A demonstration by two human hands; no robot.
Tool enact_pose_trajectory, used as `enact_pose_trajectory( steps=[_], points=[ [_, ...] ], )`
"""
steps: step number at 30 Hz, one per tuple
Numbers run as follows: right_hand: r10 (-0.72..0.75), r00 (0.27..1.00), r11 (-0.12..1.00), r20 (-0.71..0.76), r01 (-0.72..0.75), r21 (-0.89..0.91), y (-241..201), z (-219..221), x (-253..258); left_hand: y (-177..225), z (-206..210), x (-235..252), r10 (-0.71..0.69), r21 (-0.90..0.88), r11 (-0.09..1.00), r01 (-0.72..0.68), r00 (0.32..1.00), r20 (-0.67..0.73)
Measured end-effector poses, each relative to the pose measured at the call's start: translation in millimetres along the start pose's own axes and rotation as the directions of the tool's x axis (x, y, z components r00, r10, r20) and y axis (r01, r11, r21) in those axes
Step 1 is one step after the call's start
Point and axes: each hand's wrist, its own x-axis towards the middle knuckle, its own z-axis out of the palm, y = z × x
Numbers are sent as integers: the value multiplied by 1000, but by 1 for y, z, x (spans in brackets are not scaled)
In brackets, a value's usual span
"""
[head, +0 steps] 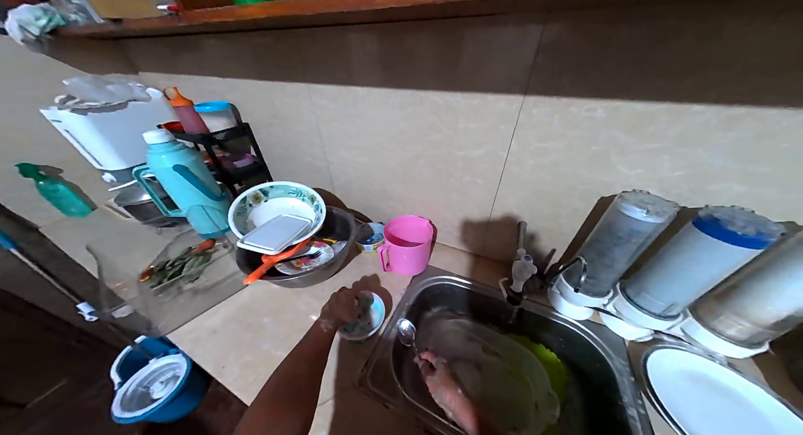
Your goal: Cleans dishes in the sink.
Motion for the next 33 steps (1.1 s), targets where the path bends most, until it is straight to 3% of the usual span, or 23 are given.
enact_pose_trajectory(
  steps=[3,6,10,12,14,16,20,22,24,26,28,30,31,33],
  points=[
    [10,1000,1000,-4,-10,-11,5,-3,-2,5,2,-2,-70,3,998,71,996,-60],
    [23,1000,1000,-10,-22,18,9,-3,-4,9,12,-4,-143,-126,986,113,954,-264],
    [31,999,999,-12,-31,17,16,-6,-7,11,30,-1,-119,-79,991,105,973,-200],
    [46,999,999,-13,-46,3,19,-8,-9,11,33,-3,-96,-82,994,76,954,-284],
    [62,998,998,-14,-63,-4,22,-10,-10,14,37,-3,-131,-54,991,119,928,-348],
    [76,997,997,-14,-76,-2,24,-12,-9,21,44,-2,-167,-7,985,172,945,-280],
    [98,994,995,-38,-97,20,25,-17,-12,17,45,5,-36,23,999,39,994,-100],
    [95,994,995,-45,-94,23,27,-21,-15,13,32,4,5,-85,996,-20,985,-174],
    [80,995,996,-60,-77,51,31,-23,-17,33,27,-9,34,-231,966,-117,942,-332],
    [79,993,990,-85,-68,126,35,-23,-18,70,47,-28,119,-329,901,-282,892,-436],
    [86,991,970,-98,-61,236,35,-20,-21,106,94,-39,185,-397,823,-406,853,-488],
    [90,991,946,-99,-54,321,34,-18,-27,133,138,-41,161,-579,705,-410,887,-432],
    [83,990,946,-113,-42,322,37,-18,-28,144,152,-39,94,-718,597,-358,920,-381],
    [44,985,967,-167,0,254,48,-21,-29,167,167,-37,-90,-942,260,-214,966,-244]
  ],
)
